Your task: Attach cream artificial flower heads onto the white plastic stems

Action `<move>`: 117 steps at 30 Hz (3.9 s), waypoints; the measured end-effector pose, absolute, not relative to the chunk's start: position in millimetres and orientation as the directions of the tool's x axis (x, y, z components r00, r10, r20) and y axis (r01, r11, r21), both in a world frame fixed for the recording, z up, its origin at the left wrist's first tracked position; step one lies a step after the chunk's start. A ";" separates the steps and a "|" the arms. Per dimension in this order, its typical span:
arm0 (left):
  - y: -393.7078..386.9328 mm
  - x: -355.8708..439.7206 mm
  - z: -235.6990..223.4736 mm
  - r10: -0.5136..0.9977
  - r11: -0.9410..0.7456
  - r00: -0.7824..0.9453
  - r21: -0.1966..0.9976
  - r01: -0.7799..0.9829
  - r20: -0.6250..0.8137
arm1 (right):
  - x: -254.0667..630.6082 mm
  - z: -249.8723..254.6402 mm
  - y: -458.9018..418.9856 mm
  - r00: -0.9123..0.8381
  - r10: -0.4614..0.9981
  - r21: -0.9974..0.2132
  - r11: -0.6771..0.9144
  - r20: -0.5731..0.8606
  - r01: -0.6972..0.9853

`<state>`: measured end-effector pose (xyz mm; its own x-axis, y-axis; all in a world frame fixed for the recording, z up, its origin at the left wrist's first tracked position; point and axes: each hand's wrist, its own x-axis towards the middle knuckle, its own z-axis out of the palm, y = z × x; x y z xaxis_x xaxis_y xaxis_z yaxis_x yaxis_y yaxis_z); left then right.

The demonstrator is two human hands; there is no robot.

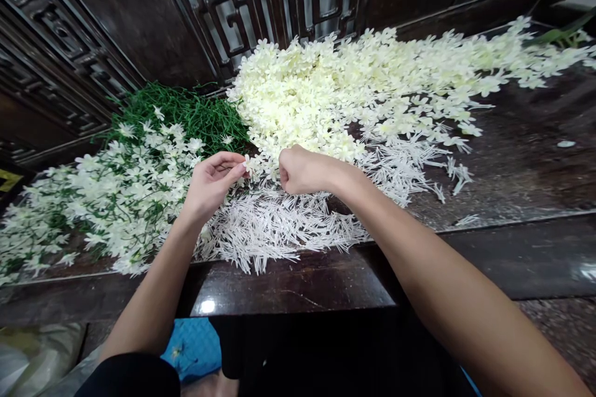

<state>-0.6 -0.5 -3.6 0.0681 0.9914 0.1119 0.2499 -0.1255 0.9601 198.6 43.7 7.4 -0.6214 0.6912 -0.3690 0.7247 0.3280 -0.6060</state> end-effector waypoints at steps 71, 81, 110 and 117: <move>-5.7 2.4 -3.8 0.965 -0.219 0.196 0.947 0.234 0.175 | 196.3 15.7 37.4 -0.580 0.808 -0.950 0.254 0.105 0.182; -12.5 3.8 -5.4 0.941 -0.217 0.312 0.944 0.250 0.134 | 200.4 19.7 38.1 -0.603 0.786 -0.940 0.295 0.137 0.171; -7.2 3.3 -3.5 0.932 -0.332 0.068 0.761 0.557 0.357 | 198.8 23.3 32.5 -0.571 0.809 -0.929 0.308 0.143 0.205; -7.6 4.4 -3.3 0.919 -0.363 0.092 0.736 0.571 0.382 | 196.0 21.7 30.2 -0.579 0.800 -0.913 0.344 0.161 0.221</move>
